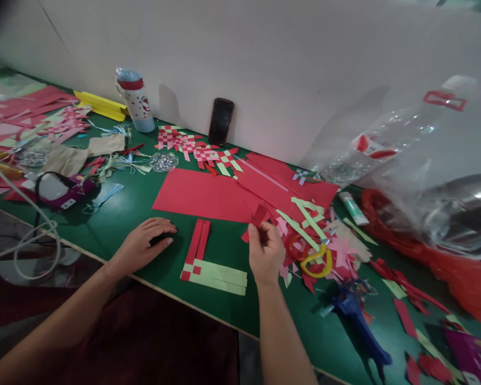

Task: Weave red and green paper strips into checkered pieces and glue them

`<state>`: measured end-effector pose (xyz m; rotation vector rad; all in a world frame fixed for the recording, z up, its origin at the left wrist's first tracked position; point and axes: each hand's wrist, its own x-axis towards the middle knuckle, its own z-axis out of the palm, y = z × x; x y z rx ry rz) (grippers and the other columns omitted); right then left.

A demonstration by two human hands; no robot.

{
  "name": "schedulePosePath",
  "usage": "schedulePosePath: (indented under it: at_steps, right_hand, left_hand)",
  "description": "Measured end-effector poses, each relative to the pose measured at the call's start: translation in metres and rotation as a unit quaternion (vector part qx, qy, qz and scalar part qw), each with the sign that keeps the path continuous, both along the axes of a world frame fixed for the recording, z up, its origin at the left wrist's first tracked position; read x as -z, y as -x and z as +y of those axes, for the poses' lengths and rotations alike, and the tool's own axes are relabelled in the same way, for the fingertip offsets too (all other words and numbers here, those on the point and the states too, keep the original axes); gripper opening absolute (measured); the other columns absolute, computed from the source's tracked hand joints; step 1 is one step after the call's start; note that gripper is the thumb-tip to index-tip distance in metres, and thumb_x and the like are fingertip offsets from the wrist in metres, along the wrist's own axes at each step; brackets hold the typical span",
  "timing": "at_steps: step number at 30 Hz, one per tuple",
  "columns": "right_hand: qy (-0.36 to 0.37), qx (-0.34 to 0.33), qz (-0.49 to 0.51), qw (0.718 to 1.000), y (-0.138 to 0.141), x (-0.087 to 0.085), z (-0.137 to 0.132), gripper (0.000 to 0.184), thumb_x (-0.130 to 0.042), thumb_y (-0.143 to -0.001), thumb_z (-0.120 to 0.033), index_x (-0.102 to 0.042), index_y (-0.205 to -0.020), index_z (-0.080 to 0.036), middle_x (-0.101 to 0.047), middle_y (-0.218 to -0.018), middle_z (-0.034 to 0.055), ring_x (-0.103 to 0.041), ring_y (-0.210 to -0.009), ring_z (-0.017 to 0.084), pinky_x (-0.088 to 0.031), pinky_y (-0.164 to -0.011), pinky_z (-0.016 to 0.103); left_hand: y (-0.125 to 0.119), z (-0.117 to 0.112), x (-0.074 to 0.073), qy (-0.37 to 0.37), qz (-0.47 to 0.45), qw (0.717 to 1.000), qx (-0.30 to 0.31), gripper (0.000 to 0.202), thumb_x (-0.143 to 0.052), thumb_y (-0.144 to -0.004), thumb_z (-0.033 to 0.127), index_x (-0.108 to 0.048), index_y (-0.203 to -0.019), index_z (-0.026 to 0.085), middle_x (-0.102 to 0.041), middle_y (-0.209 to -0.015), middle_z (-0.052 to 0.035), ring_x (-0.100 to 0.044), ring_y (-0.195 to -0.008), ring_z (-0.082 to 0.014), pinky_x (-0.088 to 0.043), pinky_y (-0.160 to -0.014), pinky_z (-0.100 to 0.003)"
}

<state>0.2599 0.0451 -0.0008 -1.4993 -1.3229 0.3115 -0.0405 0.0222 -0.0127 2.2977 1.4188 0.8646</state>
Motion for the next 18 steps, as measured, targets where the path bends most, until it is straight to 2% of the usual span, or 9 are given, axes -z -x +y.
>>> schedulePosePath:
  at_steps: [5,8,11,13,18]
  right_hand:
    - [0.025,-0.036,0.032,0.999,0.001,0.003,0.000,0.030,-0.062,-0.085,-0.051,-0.059,-0.084,-0.020,-0.061,-0.063,-0.0018,-0.057,-0.053,0.014,-0.046,-0.052,0.026]
    - [0.037,-0.061,0.044,0.997,0.004,-0.001,-0.001,0.030,-0.061,-0.086,-0.050,-0.057,-0.079,-0.021,-0.057,-0.053,-0.0044,-0.055,-0.046,0.013,-0.046,-0.048,0.025]
    - [0.045,-0.074,0.052,0.995,0.008,-0.008,-0.003,0.029,-0.061,-0.087,-0.049,-0.056,-0.078,-0.022,-0.058,-0.051,-0.0045,-0.055,-0.043,0.012,-0.045,-0.045,0.023]
    - [0.051,-0.081,0.060,0.994,0.010,-0.011,-0.004,0.029,-0.059,-0.088,-0.049,-0.055,-0.080,-0.022,-0.061,-0.052,-0.0039,-0.055,-0.041,0.011,-0.045,-0.042,0.022]
    - [0.064,-0.102,0.078,0.990,0.012,-0.008,-0.003,0.030,-0.055,-0.090,-0.051,-0.052,-0.085,-0.021,-0.072,-0.073,0.0018,-0.059,-0.042,0.010,-0.045,-0.038,0.020]
  left_hand:
    - [0.001,0.000,0.002,0.005,-0.010,1.000,-0.001,0.018,-0.052,-0.096,0.029,-0.065,-0.106,0.021,-0.069,-0.110,-0.0053,-0.059,-0.112,-0.0216,-0.050,-0.097,-0.041]
    - [0.001,0.000,0.003,0.007,-0.012,1.000,0.000,0.018,-0.052,-0.096,0.029,-0.064,-0.107,0.022,-0.068,-0.110,-0.0046,-0.059,-0.112,-0.0213,-0.050,-0.097,-0.041]
    - [0.002,-0.002,0.002,0.008,-0.016,1.000,0.003,0.017,-0.053,-0.096,0.028,-0.064,-0.107,0.022,-0.068,-0.110,-0.0046,-0.059,-0.112,-0.0212,-0.049,-0.098,-0.042]
    - [0.001,-0.003,0.002,0.008,-0.019,1.000,0.005,0.017,-0.053,-0.095,0.027,-0.064,-0.107,0.022,-0.068,-0.110,-0.0049,-0.059,-0.112,-0.0214,-0.049,-0.098,-0.042]
    - [0.002,0.001,0.006,0.005,-0.034,0.999,0.011,0.016,-0.054,-0.095,0.026,-0.065,-0.106,0.022,-0.068,-0.109,-0.0048,-0.059,-0.111,-0.0219,-0.048,-0.098,-0.044]
